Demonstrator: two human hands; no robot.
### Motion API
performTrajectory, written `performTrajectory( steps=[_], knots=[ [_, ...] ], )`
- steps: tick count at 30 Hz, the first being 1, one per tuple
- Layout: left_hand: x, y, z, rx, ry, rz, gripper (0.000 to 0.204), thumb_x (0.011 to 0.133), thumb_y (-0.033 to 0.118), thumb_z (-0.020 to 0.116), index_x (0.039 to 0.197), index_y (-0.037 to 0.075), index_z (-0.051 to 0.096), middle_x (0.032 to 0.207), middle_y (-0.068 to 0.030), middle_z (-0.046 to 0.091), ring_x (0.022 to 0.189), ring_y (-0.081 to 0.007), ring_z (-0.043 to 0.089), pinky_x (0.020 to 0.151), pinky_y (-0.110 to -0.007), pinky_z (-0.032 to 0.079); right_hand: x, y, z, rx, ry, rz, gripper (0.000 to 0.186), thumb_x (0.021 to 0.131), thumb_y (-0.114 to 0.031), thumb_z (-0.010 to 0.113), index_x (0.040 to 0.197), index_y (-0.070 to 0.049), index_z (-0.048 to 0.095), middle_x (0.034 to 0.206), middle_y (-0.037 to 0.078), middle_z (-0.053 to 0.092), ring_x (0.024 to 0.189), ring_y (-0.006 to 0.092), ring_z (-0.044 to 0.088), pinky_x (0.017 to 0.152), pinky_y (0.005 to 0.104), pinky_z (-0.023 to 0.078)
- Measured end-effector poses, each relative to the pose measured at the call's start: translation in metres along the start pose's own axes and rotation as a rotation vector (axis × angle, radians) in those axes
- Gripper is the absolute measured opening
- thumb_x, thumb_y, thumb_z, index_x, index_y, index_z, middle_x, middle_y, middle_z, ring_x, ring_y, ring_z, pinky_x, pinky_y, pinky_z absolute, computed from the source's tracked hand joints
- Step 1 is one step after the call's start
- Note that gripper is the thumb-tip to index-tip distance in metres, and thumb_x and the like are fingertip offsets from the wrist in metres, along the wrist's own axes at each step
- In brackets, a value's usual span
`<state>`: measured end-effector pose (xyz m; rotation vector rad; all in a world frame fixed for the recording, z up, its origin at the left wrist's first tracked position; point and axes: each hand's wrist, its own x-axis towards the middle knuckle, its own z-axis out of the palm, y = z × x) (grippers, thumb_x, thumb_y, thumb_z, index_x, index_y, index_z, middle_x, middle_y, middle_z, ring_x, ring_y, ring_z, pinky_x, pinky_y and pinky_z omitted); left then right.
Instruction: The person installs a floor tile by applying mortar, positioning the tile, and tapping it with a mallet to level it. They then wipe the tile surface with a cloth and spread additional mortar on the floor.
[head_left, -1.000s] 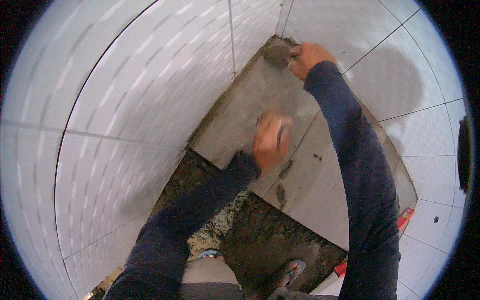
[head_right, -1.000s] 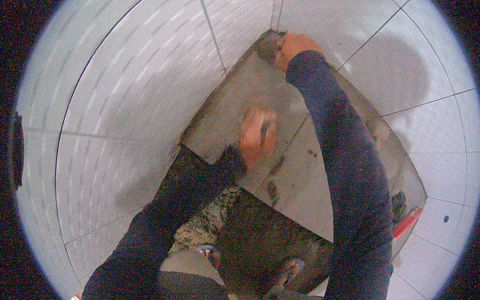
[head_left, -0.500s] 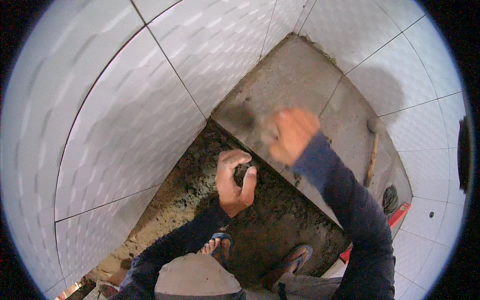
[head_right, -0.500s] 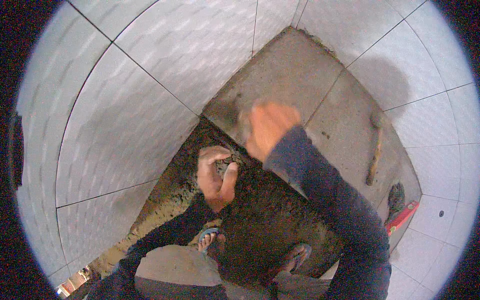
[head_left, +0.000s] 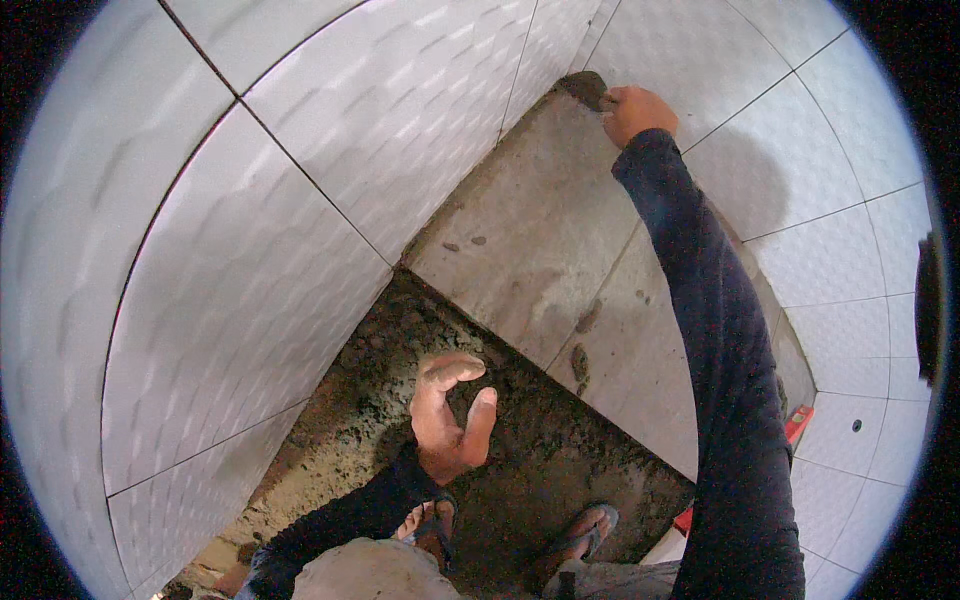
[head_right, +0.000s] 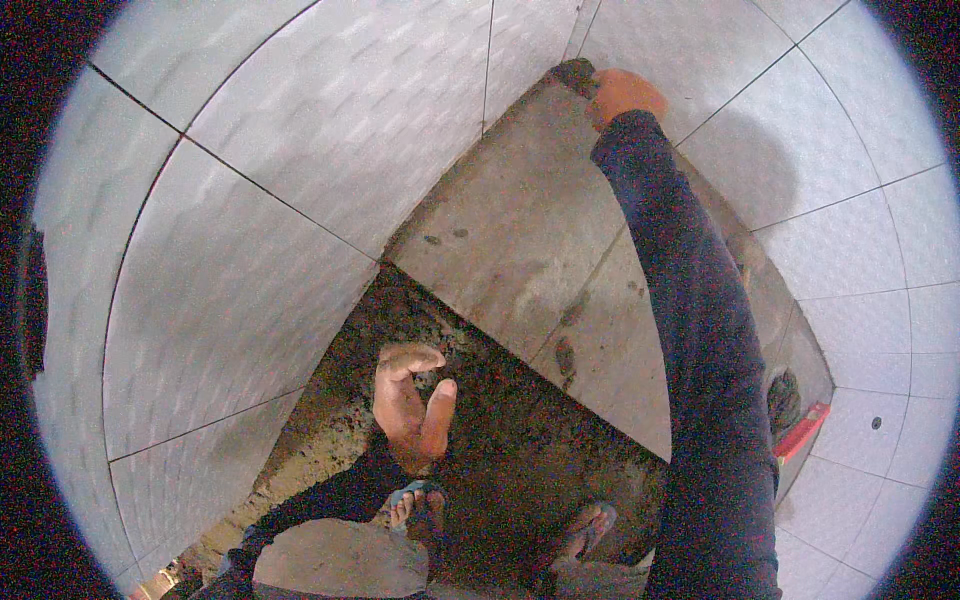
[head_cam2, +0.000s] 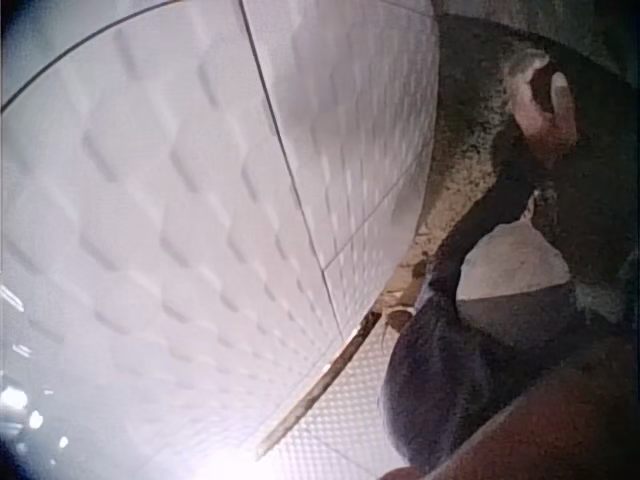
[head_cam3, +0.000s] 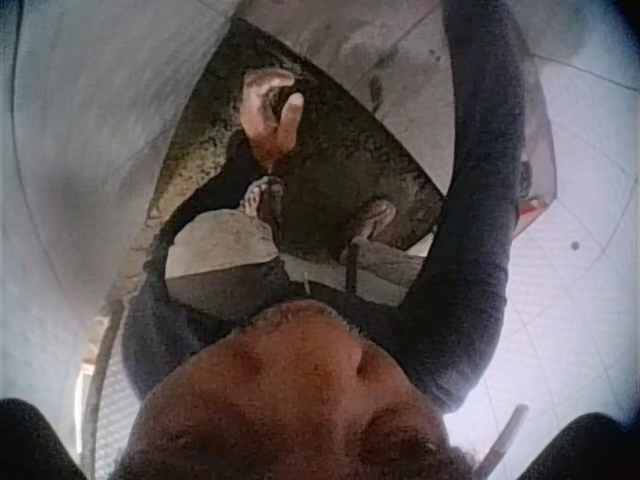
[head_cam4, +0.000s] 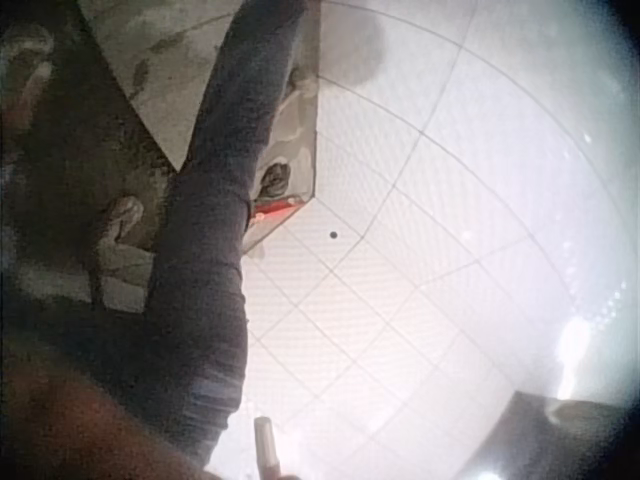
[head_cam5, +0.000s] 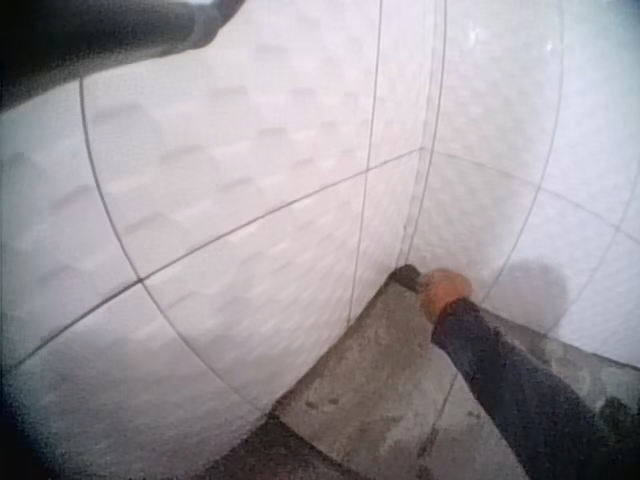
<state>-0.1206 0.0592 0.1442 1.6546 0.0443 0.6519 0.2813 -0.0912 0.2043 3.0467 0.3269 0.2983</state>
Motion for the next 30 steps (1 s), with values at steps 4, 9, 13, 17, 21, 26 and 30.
performTrajectory(
  steps=[4, 9, 13, 17, 21, 26, 30],
  knots=[
    [0.0, -0.008, 0.003, -0.003, 0.011, -0.001, 0.031, 0.079, -0.003, 0.065, 0.108, 0.003, 0.056, 0.105, -0.0156, 0.059, 0.096, -0.0266, 0.058, 0.088, -0.038, 0.045, -0.056, -0.019, 0.011, -0.095, 0.198, -0.283, 0.025, 0.078, -0.018, 0.067, 0.102, -0.015, 0.072, 0.101, 0.01, 0.069, 0.096, 0.0314, 0.066, 0.077, 0.0449, 0.055],
    [0.0, -0.013, 0.001, -0.01, 0.014, 0.006, 0.031, 0.08, -0.003, 0.065, 0.108, 0.003, 0.056, 0.105, -0.0168, 0.061, 0.095, -0.0272, 0.059, 0.085, -0.038, 0.047, -0.184, -0.038, -0.058, 0.465, -0.049, -0.591, 0.028, 0.077, -0.021, 0.069, 0.101, -0.007, 0.073, 0.093, 0.015, 0.07, 0.086, 0.033, 0.067, 0.072, 0.0409, 0.055],
    [-0.002, -0.016, 0.008, -0.092, 0.067, -0.015, 0.031, 0.078, -0.004, 0.065, 0.107, 0.002, 0.056, 0.103, -0.0152, 0.06, 0.097, -0.0259, 0.057, 0.089, -0.037, 0.044, -0.125, -0.017, -0.022, 0.289, 0.102, -0.156, 0.035, 0.078, -0.028, 0.072, 0.105, -0.006, 0.072, 0.09, 0.013, 0.07, 0.075, 0.0261, 0.069, 0.067, 0.0379, 0.053],
    [-0.002, -0.011, 0.015, -0.118, 0.018, -0.017, 0.032, 0.077, -0.005, 0.065, 0.107, 0.002, 0.056, 0.103, -0.0148, 0.06, 0.098, -0.025, 0.056, 0.091, -0.037, 0.043, -0.017, 0.015, 0.027, 0.398, -0.246, 0.017, 0.032, 0.081, -0.032, 0.07, 0.104, -0.01, 0.073, 0.083, 0.01, 0.071, 0.064, 0.0222, 0.066, 0.06, 0.0346, 0.052],
    [-0.002, -0.009, 0.006, -0.081, 0.022, -0.022, 0.031, 0.078, -0.005, 0.065, 0.107, 0.002, 0.056, 0.105, -0.0153, 0.06, 0.098, -0.0248, 0.056, 0.091, -0.038, 0.042, -0.066, -0.011, 0.021, 0.182, -0.15, -0.415, 0.026, 0.083, -0.035, 0.066, 0.093, -0.014, 0.077, 0.086, 0.015, 0.072, 0.078, 0.0326, 0.069, 0.073, 0.0422, 0.055],
    [-0.003, -0.003, 0.008, -0.121, 0.055, 0.056, 0.032, 0.075, -0.005, 0.065, 0.105, 0.001, 0.056, 0.1, -0.016, 0.061, 0.095, -0.0261, 0.057, 0.089, -0.038, 0.043, -0.191, -0.098, -0.034, 0.573, -0.177, -0.1, 0.028, 0.082, -0.024, 0.068, 0.101, -0.004, 0.074, 0.076, 0.021, 0.068, 0.067, 0.0323, 0.067, 0.066, 0.0401, 0.053],
    [0.003, 0.007, 0.011, -0.114, 0.053, 0.123, 0.03, 0.077, -0.005, 0.064, 0.106, 0.003, 0.058, 0.1, -0.0154, 0.063, 0.092, -0.0284, 0.06, 0.086, -0.039, 0.047, -0.256, -0.111, -0.071, 0.697, -0.385, -0.197, 0.025, 0.081, -0.024, 0.069, 0.096, -0.004, 0.074, 0.086, 0.025, 0.068, 0.08, 0.0434, 0.066, 0.076, 0.0459, 0.053]
  ],
)
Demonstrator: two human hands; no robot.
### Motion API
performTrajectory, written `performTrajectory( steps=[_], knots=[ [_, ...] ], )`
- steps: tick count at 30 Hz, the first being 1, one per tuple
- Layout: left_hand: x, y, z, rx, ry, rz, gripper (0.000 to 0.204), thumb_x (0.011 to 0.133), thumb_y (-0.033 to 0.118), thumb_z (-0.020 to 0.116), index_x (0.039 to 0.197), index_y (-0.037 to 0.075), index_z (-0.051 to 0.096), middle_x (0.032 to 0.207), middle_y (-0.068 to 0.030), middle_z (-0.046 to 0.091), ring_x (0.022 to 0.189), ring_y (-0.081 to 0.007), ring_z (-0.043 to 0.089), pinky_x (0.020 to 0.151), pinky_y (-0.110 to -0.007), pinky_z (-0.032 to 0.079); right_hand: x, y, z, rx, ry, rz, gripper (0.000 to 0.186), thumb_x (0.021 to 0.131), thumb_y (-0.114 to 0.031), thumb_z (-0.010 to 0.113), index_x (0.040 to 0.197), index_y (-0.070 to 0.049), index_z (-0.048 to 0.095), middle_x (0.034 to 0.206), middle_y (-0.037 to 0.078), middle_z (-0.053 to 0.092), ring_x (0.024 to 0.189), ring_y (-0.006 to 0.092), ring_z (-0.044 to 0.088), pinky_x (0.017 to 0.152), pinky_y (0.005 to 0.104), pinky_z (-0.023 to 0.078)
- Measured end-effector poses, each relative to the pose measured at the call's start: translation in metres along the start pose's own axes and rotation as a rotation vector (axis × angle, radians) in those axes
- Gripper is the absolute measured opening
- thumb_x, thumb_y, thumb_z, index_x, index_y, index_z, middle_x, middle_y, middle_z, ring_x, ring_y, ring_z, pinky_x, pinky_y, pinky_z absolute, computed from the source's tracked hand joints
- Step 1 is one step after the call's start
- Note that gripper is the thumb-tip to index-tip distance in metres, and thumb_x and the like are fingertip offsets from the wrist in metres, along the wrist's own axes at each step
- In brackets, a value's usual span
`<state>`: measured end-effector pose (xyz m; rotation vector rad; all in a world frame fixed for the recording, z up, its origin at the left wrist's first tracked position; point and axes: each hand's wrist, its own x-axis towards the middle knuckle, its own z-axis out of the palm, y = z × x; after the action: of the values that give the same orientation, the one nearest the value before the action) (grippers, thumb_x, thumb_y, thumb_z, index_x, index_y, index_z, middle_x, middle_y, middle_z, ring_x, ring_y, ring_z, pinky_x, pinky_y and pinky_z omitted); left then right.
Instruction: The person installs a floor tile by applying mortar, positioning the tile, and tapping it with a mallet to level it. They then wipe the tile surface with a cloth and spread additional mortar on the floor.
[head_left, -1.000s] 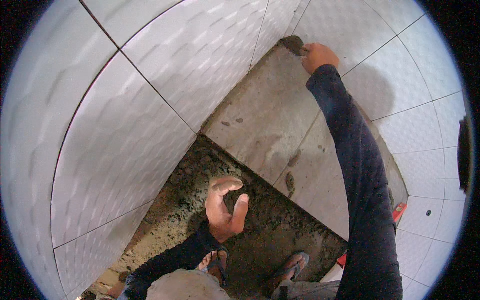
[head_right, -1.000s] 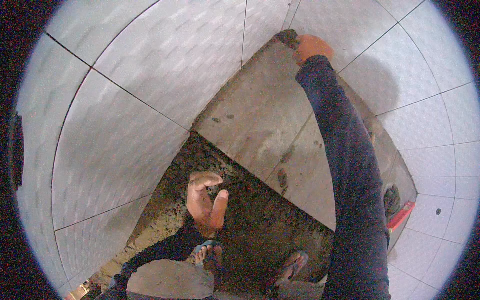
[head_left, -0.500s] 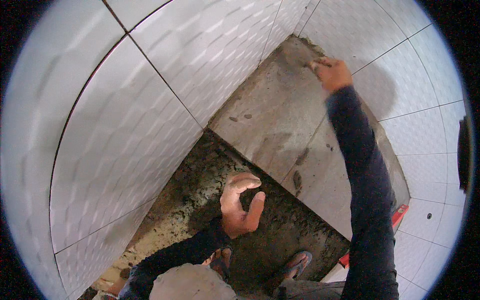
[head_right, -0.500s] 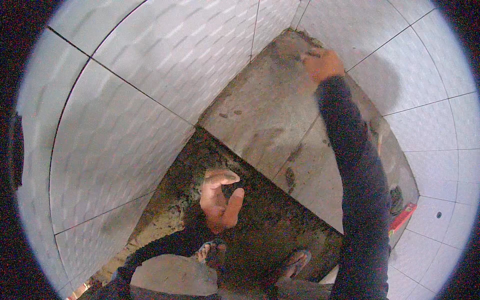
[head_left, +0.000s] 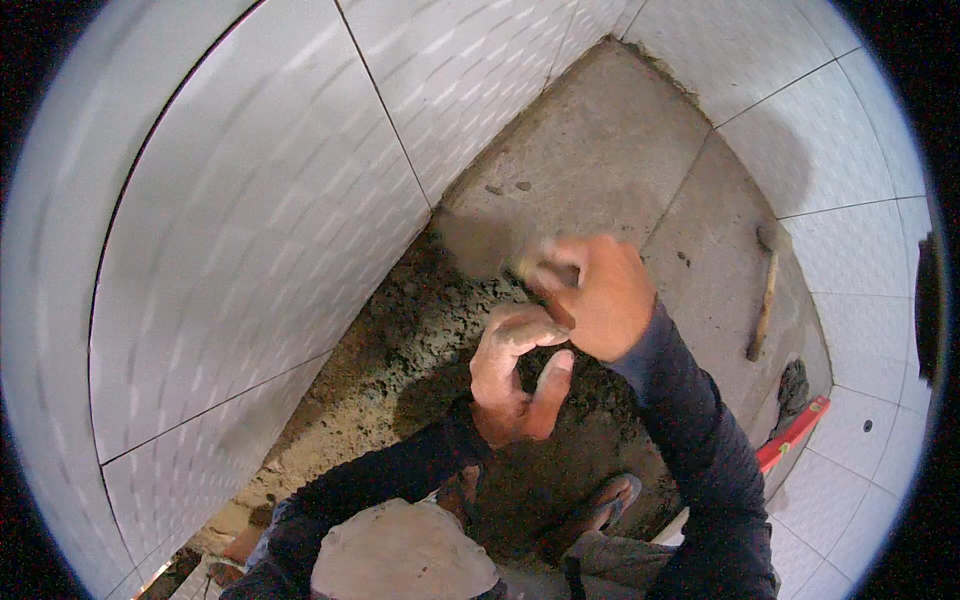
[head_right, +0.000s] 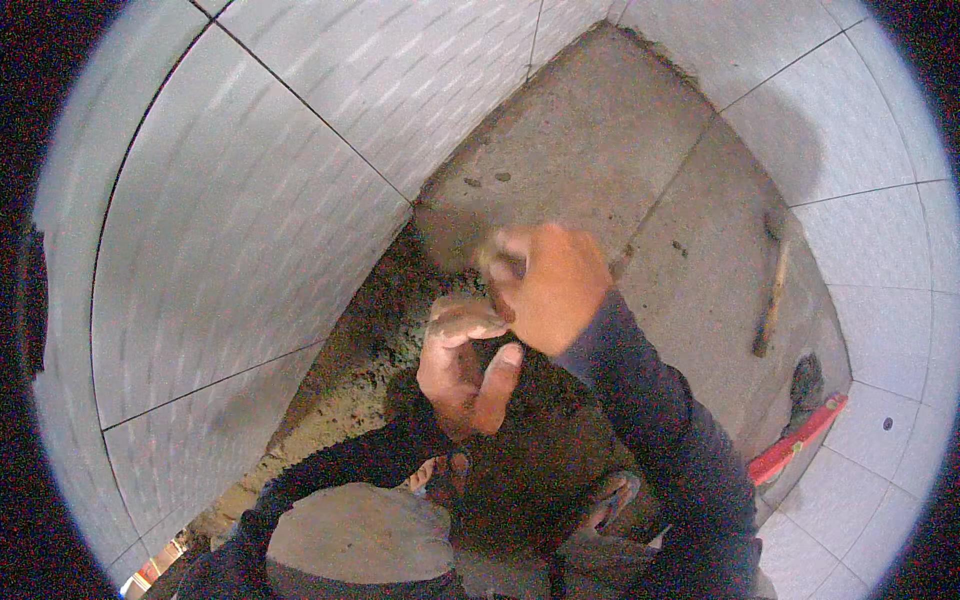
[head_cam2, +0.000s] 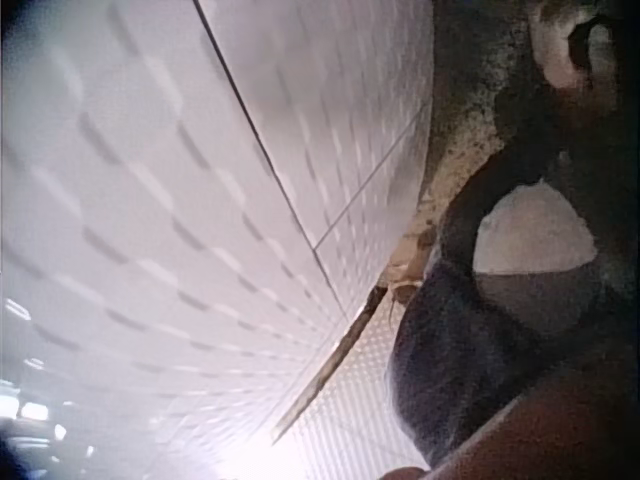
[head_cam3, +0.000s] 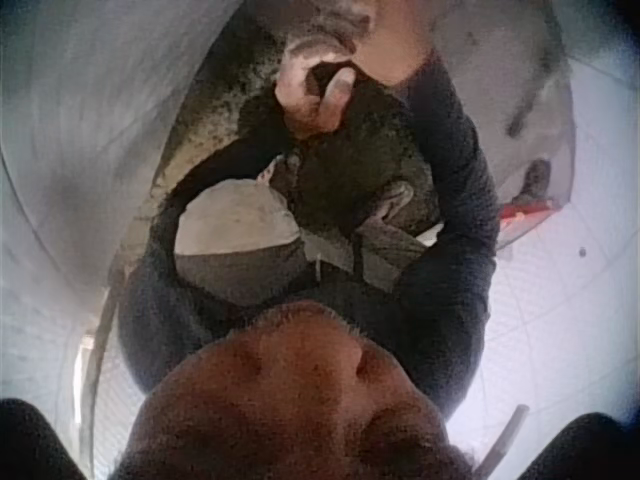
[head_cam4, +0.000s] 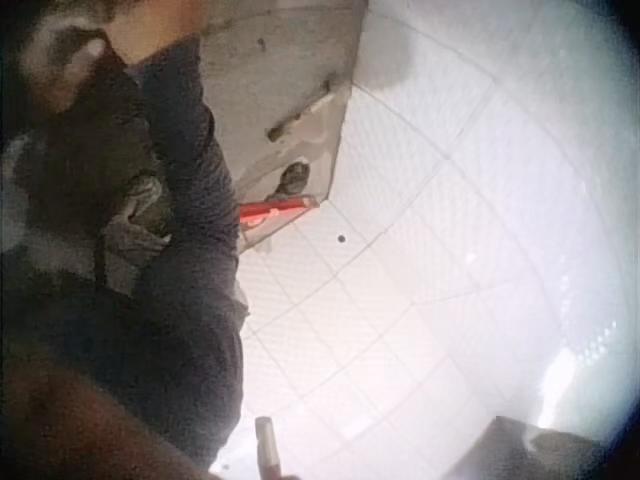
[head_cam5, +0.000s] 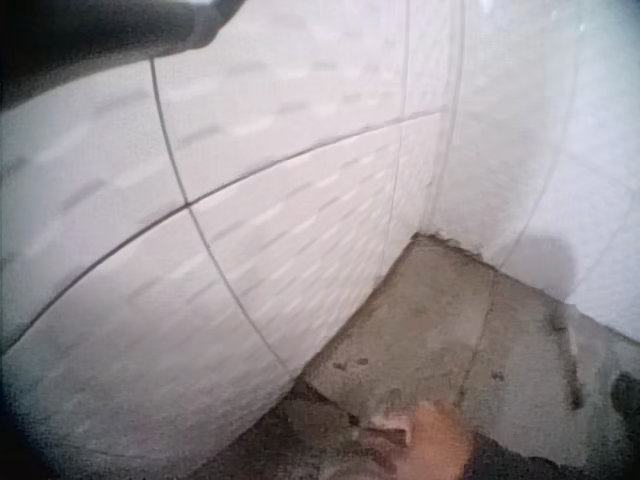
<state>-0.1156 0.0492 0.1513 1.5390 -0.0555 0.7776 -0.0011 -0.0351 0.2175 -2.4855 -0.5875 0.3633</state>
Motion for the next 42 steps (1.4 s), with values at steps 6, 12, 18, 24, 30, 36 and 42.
performTrajectory(
  steps=[6, 12, 18, 24, 30, 36, 42],
  knots=[
    [0.024, -0.027, 0.01, 0.123, -0.243, 0.04, 0.025, 0.083, 0.0, 0.06, 0.108, 0.0, 0.061, 0.114, -0.0209, 0.062, 0.106, -0.0343, 0.059, 0.095, -0.045, 0.045, 0.042, 0.182, -0.068, -0.22, 0.474, 0.048, 0.043, 0.081, -0.044, 0.073, 0.109, -0.011, 0.073, 0.096, 0.024, 0.07, 0.091, 0.0395, 0.068, 0.081, 0.0461, 0.054],
    [0.067, -0.139, 0.075, 0.74, -0.611, 0.12, 0.048, 0.097, 0.028, 0.053, 0.135, 0.0, 0.049, 0.142, -0.02, 0.049, 0.135, -0.0389, 0.041, 0.113, -0.056, 0.026, 0.176, 0.228, -0.157, -0.483, 0.308, 0.053, 0.042, 0.085, -0.047, 0.066, 0.11, -0.014, 0.073, 0.1, 0.019, 0.071, 0.096, 0.0358, 0.068, 0.088, 0.0424, 0.052],
    [0.074, -0.164, 0.09, 0.935, -0.664, 0.103, 0.054, 0.099, 0.036, 0.047, 0.14, 0.001, 0.045, 0.149, -0.0185, 0.042, 0.141, -0.0355, 0.034, 0.117, -0.056, 0.019, 0.213, 0.275, -0.173, -0.688, 0.191, -0.005, 0.043, 0.085, -0.045, 0.068, 0.11, -0.01, 0.074, 0.103, 0.02, 0.071, 0.099, 0.0365, 0.067, 0.091, 0.0426, 0.051],
    [0.071, -0.16, 0.097, 0.96, -0.672, 0.122, 0.054, 0.099, 0.034, 0.046, 0.142, 0.002, 0.043, 0.151, -0.0173, 0.04, 0.142, -0.0335, 0.033, 0.117, -0.056, 0.016, 0.103, 0.344, -0.217, -0.572, 0.139, 0.195, 0.039, 0.085, -0.047, 0.065, 0.107, -0.016, 0.075, 0.097, 0.018, 0.073, 0.092, 0.035, 0.07, 0.085, 0.0415, 0.054],
    [0.072, -0.159, 0.094, 0.98, -0.675, 0.12, 0.054, 0.099, 0.033, 0.046, 0.143, 0.002, 0.042, 0.151, -0.0168, 0.04, 0.144, -0.0329, 0.031, 0.118, -0.055, 0.015, 0.072, 0.329, -0.208, -0.327, 0.268, 0.366, 0.034, 0.087, -0.042, 0.065, 0.106, -0.017, 0.076, 0.09, 0.011, 0.074, 0.079, 0.0265, 0.07, 0.077, 0.0386, 0.054],
    [0.072, -0.164, 0.098, 0.965, -0.664, 0.173, 0.053, 0.099, 0.034, 0.047, 0.141, 0.003, 0.045, 0.151, -0.0166, 0.04, 0.142, -0.0321, 0.033, 0.118, -0.055, 0.016, -0.024, 0.266, -0.173, -0.155, -0.008, 0.191, 0.034, 0.092, -0.033, 0.063, 0.112, -0.008, 0.071, 0.075, 0.001, 0.064, 0.058, 0.0099, 0.054, 0.055, 0.0277, 0.046],
    [0.077, -0.181, 0.073, 1.026, -0.699, 0.155, 0.053, 0.099, 0.037, 0.049, 0.142, 0.006, 0.046, 0.149, -0.0153, 0.043, 0.142, -0.0334, 0.034, 0.117, -0.055, 0.019, -0.176, 0.279, -0.196, 0.128, 0.462, 0.613, 0.036, 0.092, -0.031, 0.062, 0.114, -0.003, 0.069, 0.091, 0.008, 0.066, 0.082, 0.0137, 0.062, 0.075, 0.0326, 0.05]
  ],
)
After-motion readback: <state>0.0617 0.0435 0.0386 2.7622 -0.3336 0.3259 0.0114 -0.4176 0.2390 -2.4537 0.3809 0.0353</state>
